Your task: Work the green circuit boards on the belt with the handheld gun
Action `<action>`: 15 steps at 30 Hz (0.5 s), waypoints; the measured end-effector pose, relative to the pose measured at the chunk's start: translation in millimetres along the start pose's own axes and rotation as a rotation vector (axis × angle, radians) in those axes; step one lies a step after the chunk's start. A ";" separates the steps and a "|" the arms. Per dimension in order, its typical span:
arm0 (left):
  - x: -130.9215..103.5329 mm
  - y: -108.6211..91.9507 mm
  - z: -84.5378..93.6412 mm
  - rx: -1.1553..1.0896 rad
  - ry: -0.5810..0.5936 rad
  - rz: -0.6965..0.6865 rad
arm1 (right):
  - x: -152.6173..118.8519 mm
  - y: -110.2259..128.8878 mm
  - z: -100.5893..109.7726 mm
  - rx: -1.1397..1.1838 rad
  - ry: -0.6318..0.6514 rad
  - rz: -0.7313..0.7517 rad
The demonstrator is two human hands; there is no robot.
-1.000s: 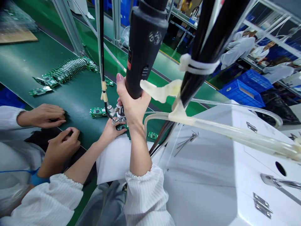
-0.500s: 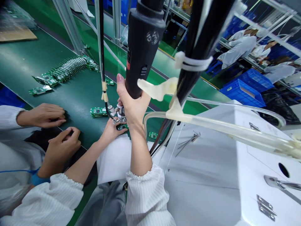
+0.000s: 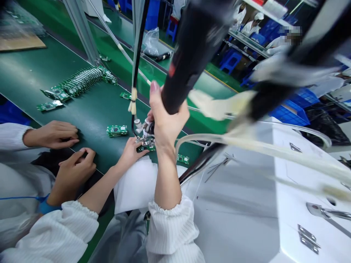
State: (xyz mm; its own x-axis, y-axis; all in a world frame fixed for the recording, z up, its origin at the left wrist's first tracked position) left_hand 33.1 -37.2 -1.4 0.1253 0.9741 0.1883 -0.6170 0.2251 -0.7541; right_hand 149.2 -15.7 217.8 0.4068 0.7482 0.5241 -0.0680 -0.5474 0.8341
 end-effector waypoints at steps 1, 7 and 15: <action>-0.5 -0.1 0.0 -0.004 -0.002 -0.006 | 5.3 12.8 0.9 -0.004 -0.024 0.036; -3.0 0.2 1.0 -0.037 -0.037 -0.034 | 13.2 36.6 -4.3 0.003 -0.005 0.040; -2.6 7.9 -2.9 -0.075 -0.074 -0.025 | -25.6 -9.1 1.4 0.081 0.070 -0.091</action>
State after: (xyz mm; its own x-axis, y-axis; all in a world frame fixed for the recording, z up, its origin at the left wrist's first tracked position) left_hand 30.1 -37.9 -9.6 0.0801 0.9646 0.2514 -0.5545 0.2527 -0.7929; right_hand 140.7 -30.4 196.6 0.3428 0.8189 0.4603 0.0410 -0.5026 0.8635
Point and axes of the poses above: each hand's wrist, its own x-axis towards the middle knuckle, its own z-axis out of the back of the hand, y = z × x, the point moved 6 cm from there along x, towards the middle knuckle, and after that the axes turned 3 degrees about z, right-handed, at the moved point
